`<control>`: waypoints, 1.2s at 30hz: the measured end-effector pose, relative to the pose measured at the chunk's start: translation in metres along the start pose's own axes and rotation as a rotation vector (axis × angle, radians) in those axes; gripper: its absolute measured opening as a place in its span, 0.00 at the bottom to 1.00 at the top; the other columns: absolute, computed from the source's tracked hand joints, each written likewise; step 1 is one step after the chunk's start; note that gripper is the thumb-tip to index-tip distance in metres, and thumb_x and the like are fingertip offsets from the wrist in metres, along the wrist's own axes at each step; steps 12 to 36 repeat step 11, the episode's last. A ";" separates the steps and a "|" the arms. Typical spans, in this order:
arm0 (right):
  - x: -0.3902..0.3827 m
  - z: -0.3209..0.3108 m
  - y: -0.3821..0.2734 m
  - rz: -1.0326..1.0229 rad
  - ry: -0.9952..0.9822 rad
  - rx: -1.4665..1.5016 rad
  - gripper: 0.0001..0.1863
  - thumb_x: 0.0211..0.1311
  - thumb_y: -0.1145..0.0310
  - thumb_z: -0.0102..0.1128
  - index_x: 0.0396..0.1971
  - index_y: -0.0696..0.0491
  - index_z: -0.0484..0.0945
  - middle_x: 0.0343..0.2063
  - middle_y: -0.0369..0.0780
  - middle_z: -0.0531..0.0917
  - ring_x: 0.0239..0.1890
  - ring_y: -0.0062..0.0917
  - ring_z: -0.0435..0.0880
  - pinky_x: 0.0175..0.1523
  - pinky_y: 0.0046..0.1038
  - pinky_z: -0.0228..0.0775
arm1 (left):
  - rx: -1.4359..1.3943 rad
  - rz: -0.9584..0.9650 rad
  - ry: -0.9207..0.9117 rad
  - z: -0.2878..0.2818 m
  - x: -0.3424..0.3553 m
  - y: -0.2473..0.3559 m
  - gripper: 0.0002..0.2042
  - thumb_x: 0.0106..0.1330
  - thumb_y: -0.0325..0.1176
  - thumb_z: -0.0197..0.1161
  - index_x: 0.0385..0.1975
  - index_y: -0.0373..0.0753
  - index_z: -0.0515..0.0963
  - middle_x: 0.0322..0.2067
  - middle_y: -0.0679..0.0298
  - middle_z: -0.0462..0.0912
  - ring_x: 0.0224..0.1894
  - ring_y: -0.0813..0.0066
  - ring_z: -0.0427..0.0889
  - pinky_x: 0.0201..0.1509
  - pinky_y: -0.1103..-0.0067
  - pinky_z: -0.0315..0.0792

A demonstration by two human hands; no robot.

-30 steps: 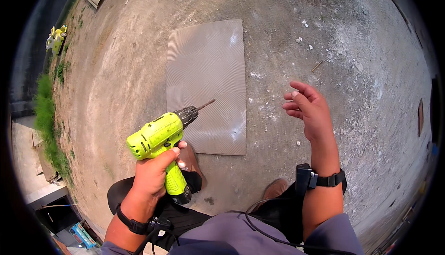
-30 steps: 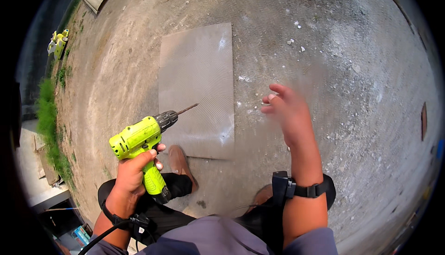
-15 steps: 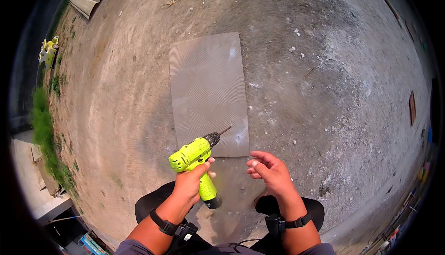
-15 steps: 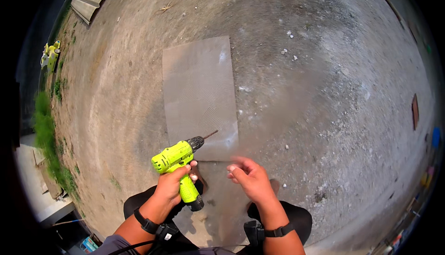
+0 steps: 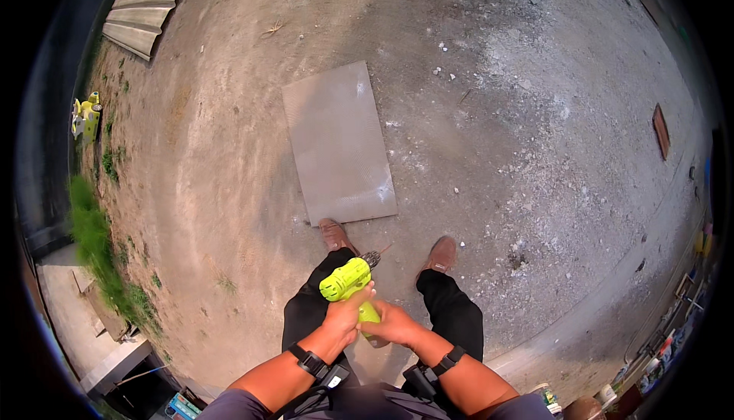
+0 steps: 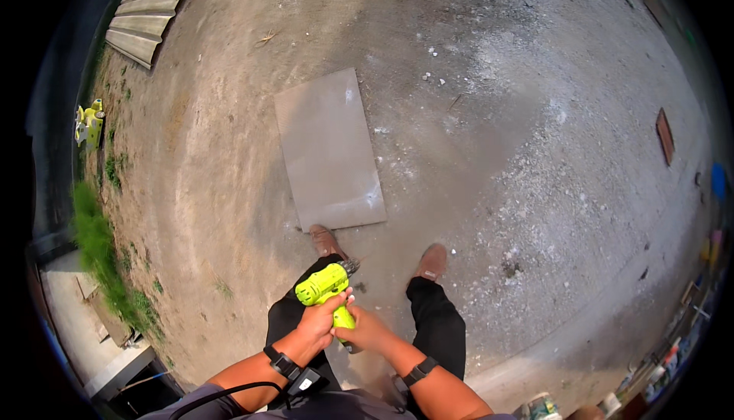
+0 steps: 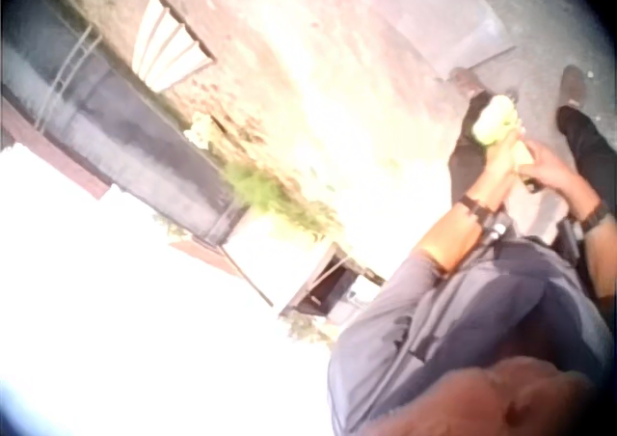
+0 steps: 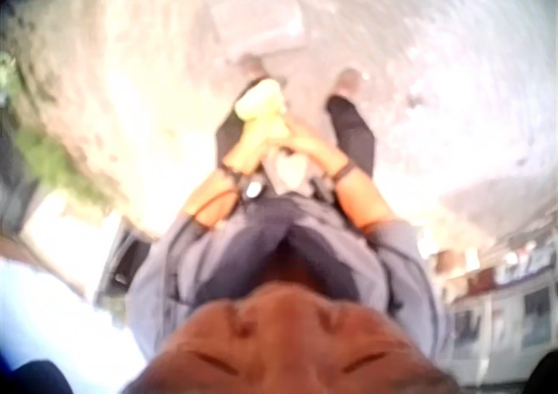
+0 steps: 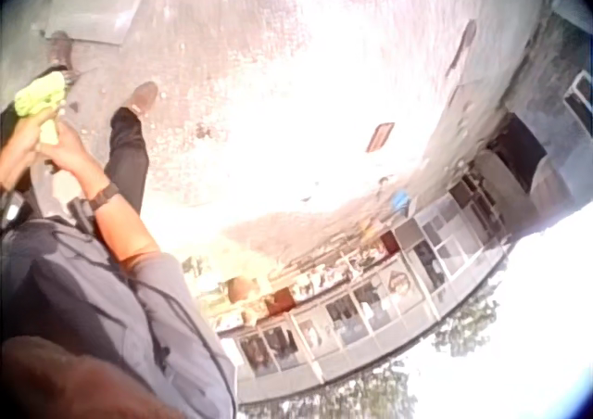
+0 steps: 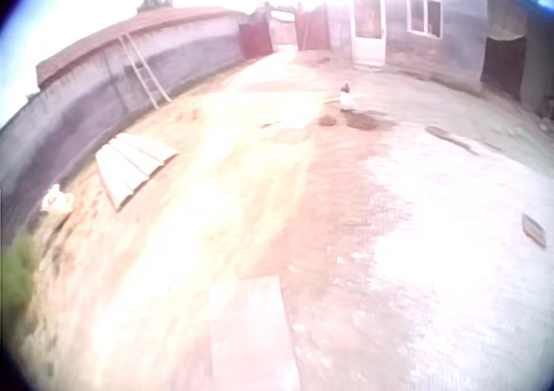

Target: The person uses a cordless drill to make holes in a rectangular ceramic tile placed on the ground. The person drills multiple holes, repositions the tile, and continues drilling at different locations.

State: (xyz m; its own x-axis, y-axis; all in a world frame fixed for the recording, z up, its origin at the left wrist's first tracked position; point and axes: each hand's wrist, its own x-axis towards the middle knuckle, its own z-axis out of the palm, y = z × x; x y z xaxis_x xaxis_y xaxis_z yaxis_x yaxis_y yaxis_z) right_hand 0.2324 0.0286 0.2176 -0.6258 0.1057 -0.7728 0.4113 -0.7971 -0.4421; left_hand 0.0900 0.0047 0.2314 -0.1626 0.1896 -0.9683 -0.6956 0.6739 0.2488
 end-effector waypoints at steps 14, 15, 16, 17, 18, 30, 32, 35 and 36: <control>-0.171 0.014 -0.064 -0.002 0.365 -0.252 0.30 0.51 0.56 0.73 0.49 0.59 0.74 0.32 0.41 0.85 0.35 0.28 0.85 0.42 0.30 0.77 | 0.648 -0.147 -0.520 0.038 -0.129 0.018 0.31 0.67 0.48 0.66 0.64 0.38 0.67 0.48 0.60 0.81 0.50 0.74 0.77 0.56 0.75 0.68; -0.171 0.014 -0.064 -0.002 0.365 -0.252 0.30 0.51 0.56 0.73 0.49 0.59 0.74 0.32 0.41 0.85 0.35 0.28 0.85 0.42 0.30 0.77 | 0.648 -0.147 -0.520 0.038 -0.129 0.018 0.31 0.67 0.48 0.66 0.64 0.38 0.67 0.48 0.60 0.81 0.50 0.74 0.77 0.56 0.75 0.68; -0.171 0.014 -0.064 -0.002 0.365 -0.252 0.30 0.51 0.56 0.73 0.49 0.59 0.74 0.32 0.41 0.85 0.35 0.28 0.85 0.42 0.30 0.77 | 0.648 -0.147 -0.520 0.038 -0.129 0.018 0.31 0.67 0.48 0.66 0.64 0.38 0.67 0.48 0.60 0.81 0.50 0.74 0.77 0.56 0.75 0.68; -0.171 0.014 -0.064 -0.002 0.365 -0.252 0.30 0.51 0.56 0.73 0.49 0.59 0.74 0.32 0.41 0.85 0.35 0.28 0.85 0.42 0.30 0.77 | 0.648 -0.147 -0.520 0.038 -0.129 0.018 0.31 0.67 0.48 0.66 0.64 0.38 0.67 0.48 0.60 0.81 0.50 0.74 0.77 0.56 0.75 0.68; -0.171 0.014 -0.064 -0.002 0.365 -0.252 0.30 0.51 0.56 0.73 0.49 0.59 0.74 0.32 0.41 0.85 0.35 0.28 0.85 0.42 0.30 0.77 | 0.648 -0.147 -0.520 0.038 -0.129 0.018 0.31 0.67 0.48 0.66 0.64 0.38 0.67 0.48 0.60 0.81 0.50 0.74 0.77 0.56 0.75 0.68; -0.171 0.014 -0.064 -0.002 0.365 -0.252 0.30 0.51 0.56 0.73 0.49 0.59 0.74 0.32 0.41 0.85 0.35 0.28 0.85 0.42 0.30 0.77 | 0.648 -0.147 -0.520 0.038 -0.129 0.018 0.31 0.67 0.48 0.66 0.64 0.38 0.67 0.48 0.60 0.81 0.50 0.74 0.77 0.56 0.75 0.68; -0.171 0.014 -0.064 -0.002 0.365 -0.252 0.30 0.51 0.56 0.73 0.49 0.59 0.74 0.32 0.41 0.85 0.35 0.28 0.85 0.42 0.30 0.77 | 0.648 -0.147 -0.520 0.038 -0.129 0.018 0.31 0.67 0.48 0.66 0.64 0.38 0.67 0.48 0.60 0.81 0.50 0.74 0.77 0.56 0.75 0.68; -0.171 0.014 -0.064 -0.002 0.365 -0.252 0.30 0.51 0.56 0.73 0.49 0.59 0.74 0.32 0.41 0.85 0.35 0.28 0.85 0.42 0.30 0.77 | 0.648 -0.147 -0.520 0.038 -0.129 0.018 0.31 0.67 0.48 0.66 0.64 0.38 0.67 0.48 0.60 0.81 0.50 0.74 0.77 0.56 0.75 0.68; -0.171 0.014 -0.064 -0.002 0.365 -0.252 0.30 0.51 0.56 0.73 0.49 0.59 0.74 0.32 0.41 0.85 0.35 0.28 0.85 0.42 0.30 0.77 | 0.648 -0.147 -0.520 0.038 -0.129 0.018 0.31 0.67 0.48 0.66 0.64 0.38 0.67 0.48 0.60 0.81 0.50 0.74 0.77 0.56 0.75 0.68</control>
